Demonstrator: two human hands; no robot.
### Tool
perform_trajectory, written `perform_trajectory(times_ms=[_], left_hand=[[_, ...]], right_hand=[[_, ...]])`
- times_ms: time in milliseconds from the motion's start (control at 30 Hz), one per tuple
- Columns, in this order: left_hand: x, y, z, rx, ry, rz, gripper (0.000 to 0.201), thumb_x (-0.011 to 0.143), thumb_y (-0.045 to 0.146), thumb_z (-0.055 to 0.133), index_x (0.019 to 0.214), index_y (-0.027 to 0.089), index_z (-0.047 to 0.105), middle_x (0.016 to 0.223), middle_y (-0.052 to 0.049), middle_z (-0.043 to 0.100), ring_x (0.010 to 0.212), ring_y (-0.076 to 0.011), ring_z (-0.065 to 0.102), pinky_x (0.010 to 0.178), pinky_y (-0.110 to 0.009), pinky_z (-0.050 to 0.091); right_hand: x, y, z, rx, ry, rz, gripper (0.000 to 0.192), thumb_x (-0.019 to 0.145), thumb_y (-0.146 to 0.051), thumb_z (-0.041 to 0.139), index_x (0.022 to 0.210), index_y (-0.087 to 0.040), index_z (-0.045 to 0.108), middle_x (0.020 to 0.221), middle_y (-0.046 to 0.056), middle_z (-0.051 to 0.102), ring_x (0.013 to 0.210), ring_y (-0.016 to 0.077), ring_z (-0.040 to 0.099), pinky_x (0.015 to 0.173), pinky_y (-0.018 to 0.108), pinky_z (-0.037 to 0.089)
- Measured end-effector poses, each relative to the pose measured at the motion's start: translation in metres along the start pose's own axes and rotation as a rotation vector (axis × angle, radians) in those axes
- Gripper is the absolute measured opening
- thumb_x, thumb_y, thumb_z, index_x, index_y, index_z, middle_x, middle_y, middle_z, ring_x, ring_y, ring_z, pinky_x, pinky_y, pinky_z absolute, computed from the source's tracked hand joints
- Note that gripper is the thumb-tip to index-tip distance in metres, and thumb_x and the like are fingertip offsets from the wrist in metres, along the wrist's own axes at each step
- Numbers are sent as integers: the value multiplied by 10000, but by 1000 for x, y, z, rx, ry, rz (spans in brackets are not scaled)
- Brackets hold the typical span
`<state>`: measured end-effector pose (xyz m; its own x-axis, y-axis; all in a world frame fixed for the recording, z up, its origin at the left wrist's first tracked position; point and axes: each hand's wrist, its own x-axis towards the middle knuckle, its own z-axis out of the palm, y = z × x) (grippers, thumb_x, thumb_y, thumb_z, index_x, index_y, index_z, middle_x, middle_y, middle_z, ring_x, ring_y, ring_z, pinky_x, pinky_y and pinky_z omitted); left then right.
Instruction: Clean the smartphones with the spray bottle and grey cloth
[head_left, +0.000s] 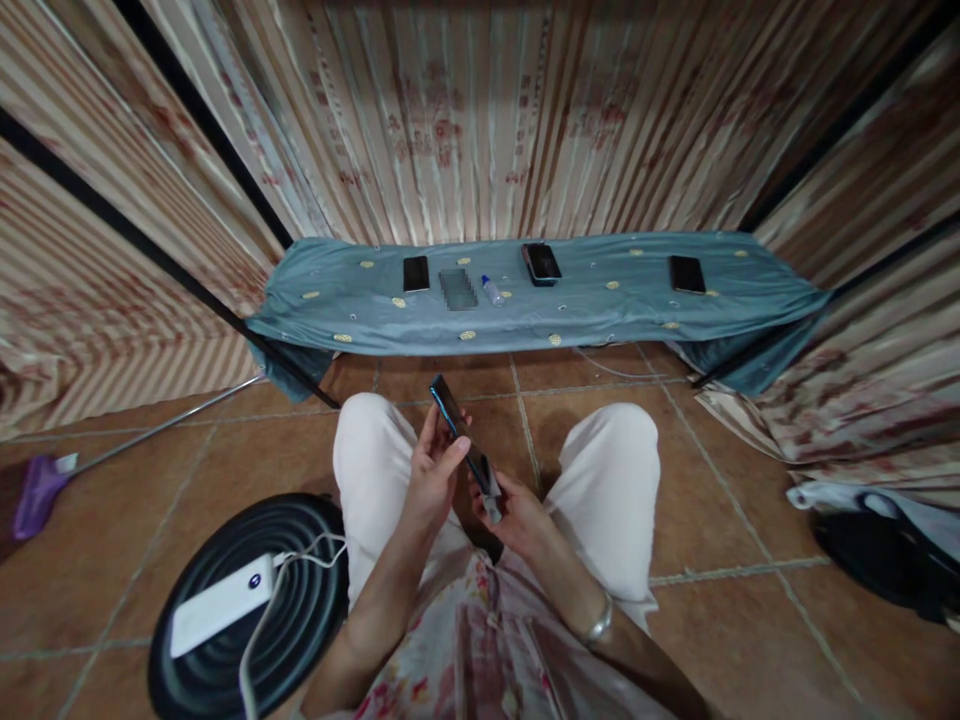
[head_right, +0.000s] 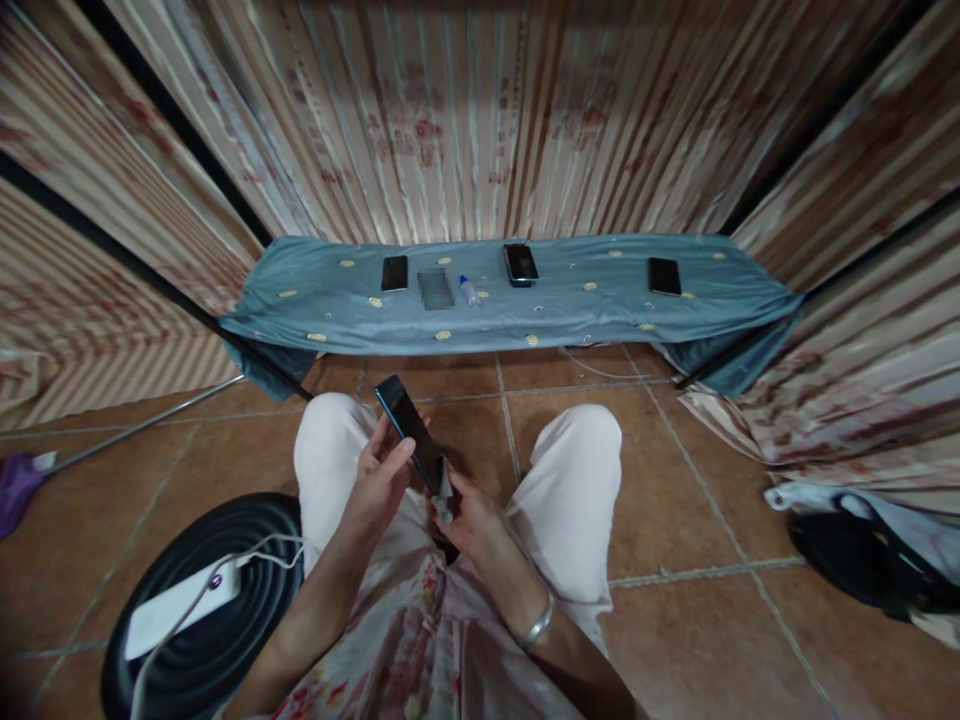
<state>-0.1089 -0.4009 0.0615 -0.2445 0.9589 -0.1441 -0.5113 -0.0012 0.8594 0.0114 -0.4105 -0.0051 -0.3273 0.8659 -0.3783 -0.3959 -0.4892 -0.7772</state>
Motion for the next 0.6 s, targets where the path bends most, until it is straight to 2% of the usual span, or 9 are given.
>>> perform_trajectory(times_ms=[100,167,433,567,600], left_hand=[[0,-3,0,50,-10,37,724,654,290,830,1324,266,557,1241,-70,669,1200,-232,597,1088,-377,382],[2,-5,-1,88,-10,66,782,648,307,835,1362,268,518,1260,-75,656,1213,-234,587,1092,-374,380],[8,-6,-8,294,48,164,844,682,355,807,1429,249,430,1364,-102,577,1287,-242,524,1101,-362,377],[11,-3,-11,297,80,171,794,679,336,812,1393,259,474,1333,-88,599,1267,-230,541,1076,-347,403],[12,-2,-12,279,95,173,772,674,333,815,1373,263,496,1307,-80,618,1247,-224,556,1060,-340,418]], right_hand=[[-3,-4,4,289,28,234,206,751,-403,670,847,-224,636,720,-3,676,669,153,620,599,258,493],[-5,-7,8,389,30,298,182,744,-361,689,842,-219,631,718,-9,680,650,138,616,593,244,488],[-16,-9,19,389,-24,337,235,718,-364,754,833,-199,633,723,-20,681,596,105,603,538,212,468],[-24,-10,20,335,-33,318,277,704,-420,761,837,-200,660,694,-24,672,565,107,601,525,218,481],[-28,-11,20,277,-34,275,278,718,-437,749,846,-202,673,698,-17,678,569,116,610,527,227,492]])
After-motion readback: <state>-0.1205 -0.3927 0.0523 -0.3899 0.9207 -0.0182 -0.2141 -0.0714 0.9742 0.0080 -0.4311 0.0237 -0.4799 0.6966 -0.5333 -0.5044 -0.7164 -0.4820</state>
